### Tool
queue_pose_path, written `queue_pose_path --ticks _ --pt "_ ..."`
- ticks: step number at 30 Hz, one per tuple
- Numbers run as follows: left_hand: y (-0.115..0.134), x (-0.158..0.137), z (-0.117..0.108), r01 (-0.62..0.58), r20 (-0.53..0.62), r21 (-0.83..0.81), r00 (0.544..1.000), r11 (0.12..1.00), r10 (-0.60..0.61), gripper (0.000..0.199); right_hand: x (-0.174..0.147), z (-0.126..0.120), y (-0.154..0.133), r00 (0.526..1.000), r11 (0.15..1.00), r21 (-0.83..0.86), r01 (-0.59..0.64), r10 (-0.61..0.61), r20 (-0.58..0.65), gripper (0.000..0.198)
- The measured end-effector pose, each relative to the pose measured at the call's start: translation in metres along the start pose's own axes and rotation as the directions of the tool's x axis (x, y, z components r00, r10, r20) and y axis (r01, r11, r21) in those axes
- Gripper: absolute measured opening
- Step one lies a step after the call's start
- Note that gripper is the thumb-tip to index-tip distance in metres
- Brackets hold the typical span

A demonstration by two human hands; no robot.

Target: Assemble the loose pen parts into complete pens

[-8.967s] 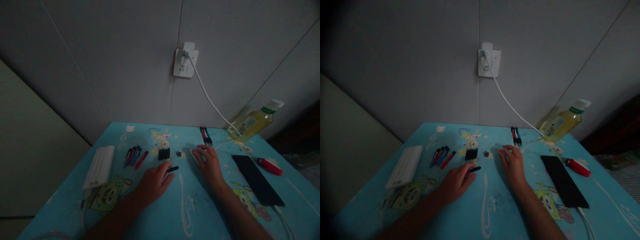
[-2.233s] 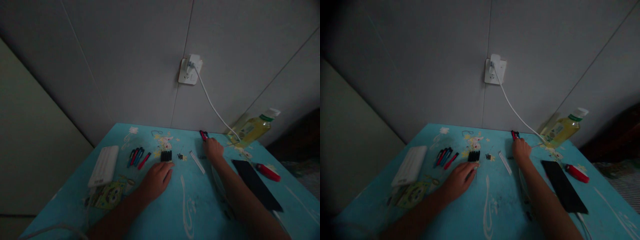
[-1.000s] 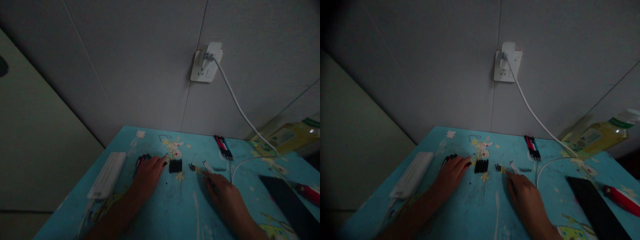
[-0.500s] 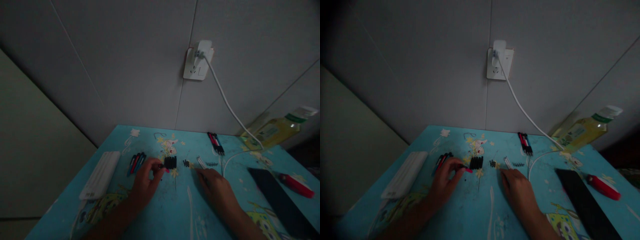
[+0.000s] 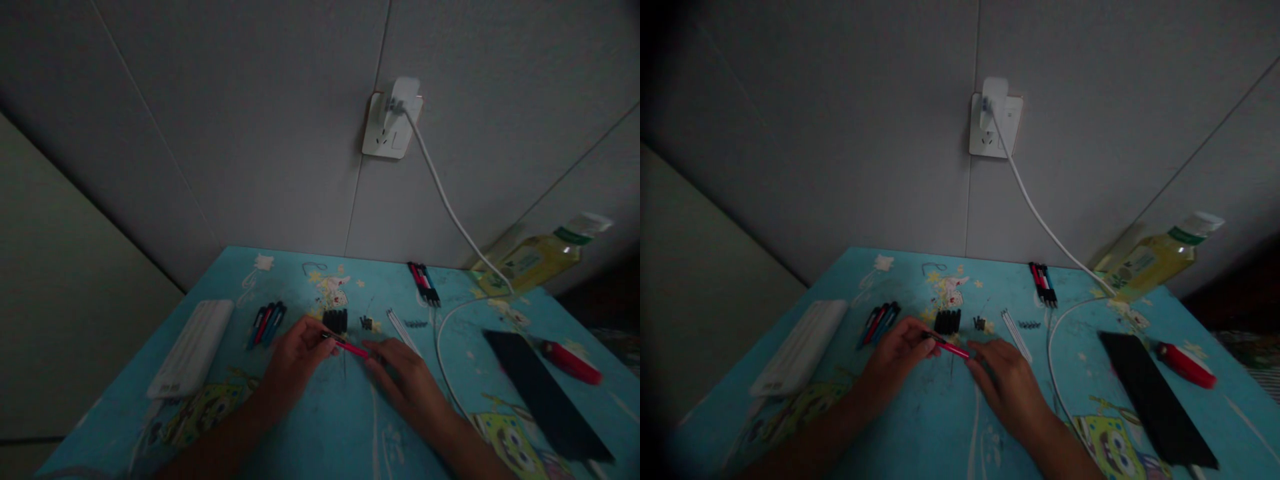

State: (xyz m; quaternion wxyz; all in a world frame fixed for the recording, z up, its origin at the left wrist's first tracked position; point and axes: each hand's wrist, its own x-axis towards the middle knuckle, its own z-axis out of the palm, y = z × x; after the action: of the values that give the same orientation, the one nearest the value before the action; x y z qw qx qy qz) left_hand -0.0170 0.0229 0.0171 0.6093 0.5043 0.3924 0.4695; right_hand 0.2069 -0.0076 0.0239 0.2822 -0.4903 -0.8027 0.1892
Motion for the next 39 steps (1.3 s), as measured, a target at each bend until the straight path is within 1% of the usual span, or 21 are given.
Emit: queue_pose_path --ticks 4,6,7,8,10,12,14,16,18,20,23,25,27,28,31,33,36,39 --pt "-0.001 -0.002 -0.001 -0.034 0.022 0.095 0.999 0.995 0.032 0.012 0.0 0.0 -0.002 1.0 0.999 0.036 0.012 -0.012 -0.001 0.021" --pt "-0.001 -0.004 -0.002 -0.1 0.051 0.239 0.995 0.966 0.09 0.01 0.0 -0.001 0.0 1.0 1.0 0.028 0.009 -0.009 0.0 0.02" --pt "-0.001 -0.005 -0.003 -0.147 0.078 0.344 0.989 0.927 0.128 0.009 -0.001 -0.001 0.001 1.0 1.0 0.019 0.003 -0.003 -0.003 0.02" --pt "-0.001 -0.006 -0.004 -0.196 0.116 0.453 0.98 0.87 0.161 0.007 -0.001 -0.001 0.003 1.0 1.0 0.005 0.0 0.0 -0.006 0.02" --pt "-0.004 -0.007 -0.006 -0.292 0.212 0.618 0.956 0.73 0.203 0.008 0.0 -0.002 0.004 1.0 1.0 -0.027 0.012 -0.012 -0.004 0.02" --pt "-0.007 -0.008 -0.007 -0.372 0.306 0.681 0.927 0.631 0.216 0.018 0.001 -0.002 0.003 0.999 0.998 -0.056 0.039 -0.038 0.013 0.02" --pt "-0.01 -0.008 -0.006 -0.43 0.382 0.709 0.9 0.559 0.208 0.025 0.001 -0.001 0.0 0.997 0.996 -0.068 0.066 -0.063 0.046 0.019" --pt "-0.011 -0.008 -0.005 -0.472 0.437 0.737 0.879 0.483 0.191 0.02 0.002 0.001 -0.004 0.994 0.995 -0.059 0.084 -0.08 0.072 0.019" --pt "-0.011 -0.007 -0.005 -0.489 0.448 0.761 0.871 0.427 0.2 0.015 0.002 0.002 -0.007 0.994 0.995 -0.04 0.092 -0.089 0.065 0.02" --pt "-0.009 -0.006 -0.005 -0.477 0.419 0.778 0.879 0.409 0.229 0.016 0.004 0.001 -0.006 0.998 0.997 -0.027 0.07 -0.069 0.011 0.021" --pt "-0.009 -0.006 -0.008 -0.439 0.347 0.786 0.896 0.434 0.277 0.02 0.018 -0.004 0.003 0.997 0.999 -0.051 0.014 -0.018 -0.074 0.023" --pt "-0.008 -0.005 -0.009 -0.43 0.316 0.784 0.897 0.448 0.309 0.021 0.04 -0.01 0.012 0.998 0.995 -0.099 -0.024 0.018 -0.064 0.025" --pt "-0.005 -0.005 -0.009 -0.431 0.301 0.782 0.893 0.45 0.334 0.02 0.07 -0.013 0.021 0.997 0.987 -0.14 -0.083 0.083 -0.006 0.025" --pt "-0.003 -0.005 -0.008 -0.436 0.3 0.78 0.89 0.449 0.343 0.02 0.087 -0.013 0.026 0.996 0.985 -0.145 -0.09 0.093 0.008 0.025" --pt "0.003 -0.005 -0.006 -0.461 0.306 0.763 0.875 0.452 0.375 0.02 0.135 -0.004 0.039 0.993 0.981 -0.166 -0.1 0.108 0.043 0.022" --pt "0.005 -0.006 -0.005 -0.471 0.308 0.757 0.869 0.454 0.387 0.02 0.159 0.007 0.047 0.99 0.976 -0.188 -0.113 0.126 0.058 0.02" --pt "0.004 -0.006 -0.005 -0.468 0.31 0.765 0.87 0.442 0.384 0.018 0.176 0.024 0.054 0.985 0.968 -0.21 -0.137 0.156 0.079 0.018" --pt "0.001 -0.006 -0.006 -0.467 0.308 0.76 0.871 0.452 0.382 0.015 0.18 0.035 0.058 0.98 0.963 -0.221 -0.155 0.179 0.092 0.02"
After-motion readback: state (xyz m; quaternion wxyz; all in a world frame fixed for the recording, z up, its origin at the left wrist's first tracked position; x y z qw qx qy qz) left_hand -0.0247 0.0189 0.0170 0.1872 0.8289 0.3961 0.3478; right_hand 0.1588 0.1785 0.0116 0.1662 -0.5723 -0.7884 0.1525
